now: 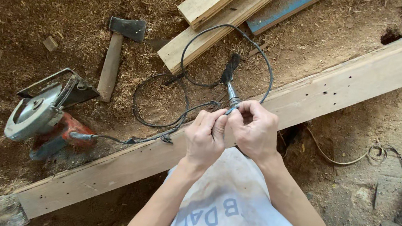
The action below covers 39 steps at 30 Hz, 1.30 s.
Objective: The person uses a chisel and a small axe to chip away at a wooden plank. They then pick up a circular saw and proceed to strip the insulation from its power cord using the chisel, exposing the internal wires.
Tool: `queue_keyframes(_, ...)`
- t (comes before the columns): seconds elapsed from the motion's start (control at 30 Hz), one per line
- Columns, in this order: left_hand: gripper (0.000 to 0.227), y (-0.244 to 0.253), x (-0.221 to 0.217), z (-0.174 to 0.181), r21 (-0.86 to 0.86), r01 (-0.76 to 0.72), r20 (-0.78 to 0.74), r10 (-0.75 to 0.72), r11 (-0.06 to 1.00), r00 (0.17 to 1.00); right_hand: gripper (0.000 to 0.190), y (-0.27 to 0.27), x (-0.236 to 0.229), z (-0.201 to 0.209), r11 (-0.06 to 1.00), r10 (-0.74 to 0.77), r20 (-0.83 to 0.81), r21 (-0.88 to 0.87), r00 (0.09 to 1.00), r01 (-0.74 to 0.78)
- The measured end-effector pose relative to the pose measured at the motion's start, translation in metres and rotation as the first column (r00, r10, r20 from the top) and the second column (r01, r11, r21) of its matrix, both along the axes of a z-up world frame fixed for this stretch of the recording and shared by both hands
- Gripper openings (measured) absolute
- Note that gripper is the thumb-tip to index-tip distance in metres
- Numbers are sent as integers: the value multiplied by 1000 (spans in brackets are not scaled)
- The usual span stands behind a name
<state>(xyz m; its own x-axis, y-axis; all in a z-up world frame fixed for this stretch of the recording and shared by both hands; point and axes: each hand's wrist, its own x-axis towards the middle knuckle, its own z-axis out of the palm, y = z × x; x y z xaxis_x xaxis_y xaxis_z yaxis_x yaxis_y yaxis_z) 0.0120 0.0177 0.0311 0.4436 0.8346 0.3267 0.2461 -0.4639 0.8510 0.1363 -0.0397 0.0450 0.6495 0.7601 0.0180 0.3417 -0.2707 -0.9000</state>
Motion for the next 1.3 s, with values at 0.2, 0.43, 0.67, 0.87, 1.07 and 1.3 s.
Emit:
queue_keyframes(0.2, 14, 14, -17, -13, -155, 226, 22, -225, 962, 974, 12, -21, 38, -6, 936, 353, -46, 21, 935, -352)
queue_keyframes(0.43, 26, 24, -1, -23, -758, 591, 573, -152, 276, 805, 17, -19, 50, -27, 814, 563, -792, 580, -237, -2)
queue_keyframes(0.67, 20, 28, -10, -6, -591, 321, 23, -382, 740, 924, 20, -29, 59, -41, 929, 355, -809, 248, 469, -276)
queue_keyframes(0.87, 14, 50, -12, 15, 189, 270, -72, -260, 944, 963, 33, -45, 50, 44, 932, 299, -953, 302, -45, -202)
queue_keyframes(1.07, 19, 77, -33, 3, -287, 177, 137, -143, 941, 980, 32, -32, 67, 99, 796, 483, -699, 601, 527, 67)
queue_keyframes(1.3, 20, 44, -5, -8, -77, 274, 160, -260, 959, 952, 32, -19, 29, -18, 949, 226, -460, 301, 859, -88)
